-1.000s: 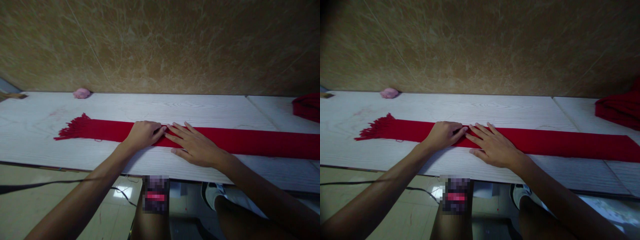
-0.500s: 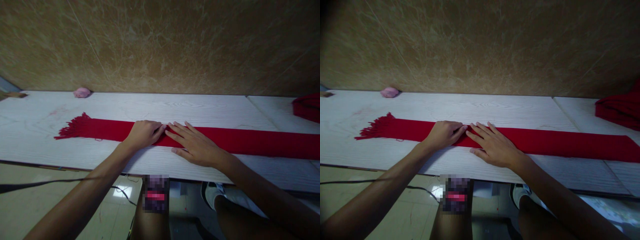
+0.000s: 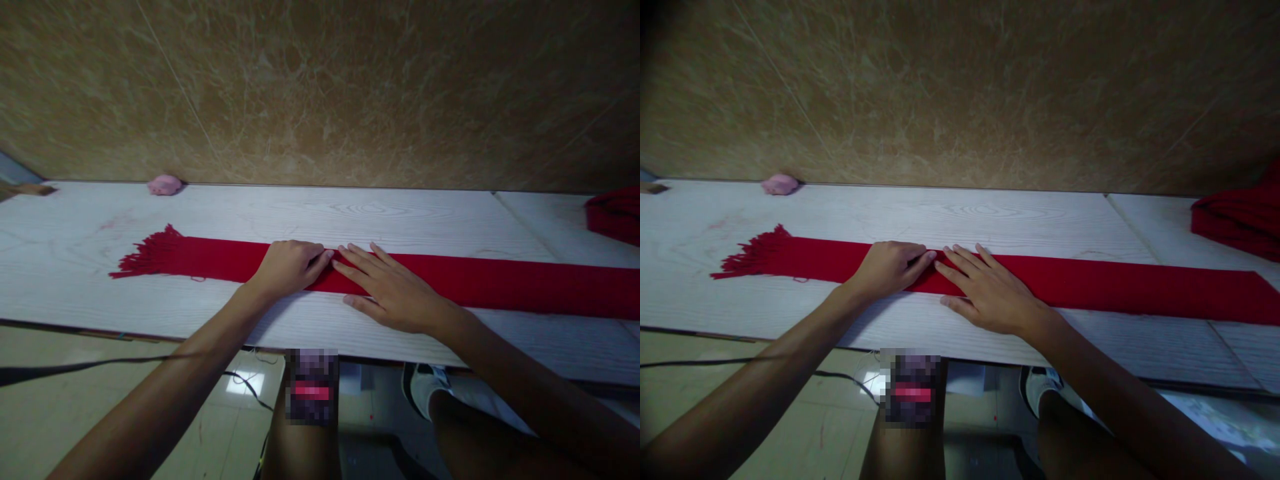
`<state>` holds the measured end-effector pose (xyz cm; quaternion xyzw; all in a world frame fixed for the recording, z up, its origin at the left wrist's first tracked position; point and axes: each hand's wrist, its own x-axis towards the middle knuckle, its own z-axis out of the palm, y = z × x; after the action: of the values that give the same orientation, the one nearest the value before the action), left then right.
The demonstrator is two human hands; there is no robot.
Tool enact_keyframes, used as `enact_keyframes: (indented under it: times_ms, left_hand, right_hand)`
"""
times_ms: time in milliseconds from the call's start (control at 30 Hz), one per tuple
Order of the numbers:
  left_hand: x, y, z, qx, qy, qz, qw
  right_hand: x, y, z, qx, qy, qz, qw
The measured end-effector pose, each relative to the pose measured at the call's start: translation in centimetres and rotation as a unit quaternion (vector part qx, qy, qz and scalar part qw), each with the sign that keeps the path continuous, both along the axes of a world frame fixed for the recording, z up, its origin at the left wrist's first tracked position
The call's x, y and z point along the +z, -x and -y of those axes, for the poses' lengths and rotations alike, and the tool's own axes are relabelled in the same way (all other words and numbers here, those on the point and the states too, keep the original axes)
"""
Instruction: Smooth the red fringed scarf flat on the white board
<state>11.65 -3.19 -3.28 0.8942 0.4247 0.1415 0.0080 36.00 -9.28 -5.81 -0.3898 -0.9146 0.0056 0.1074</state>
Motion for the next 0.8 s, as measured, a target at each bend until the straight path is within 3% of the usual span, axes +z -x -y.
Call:
enact_keyframes:
  times_ms: [800]
  left_hand:
    - [0.34, -0.29, 0.19, 0.019, 0.014, -0.027, 0.999]
  right_hand:
    - [-0.4, -0.09, -0.2, 0.003, 0.011, -0.002, 1.0]
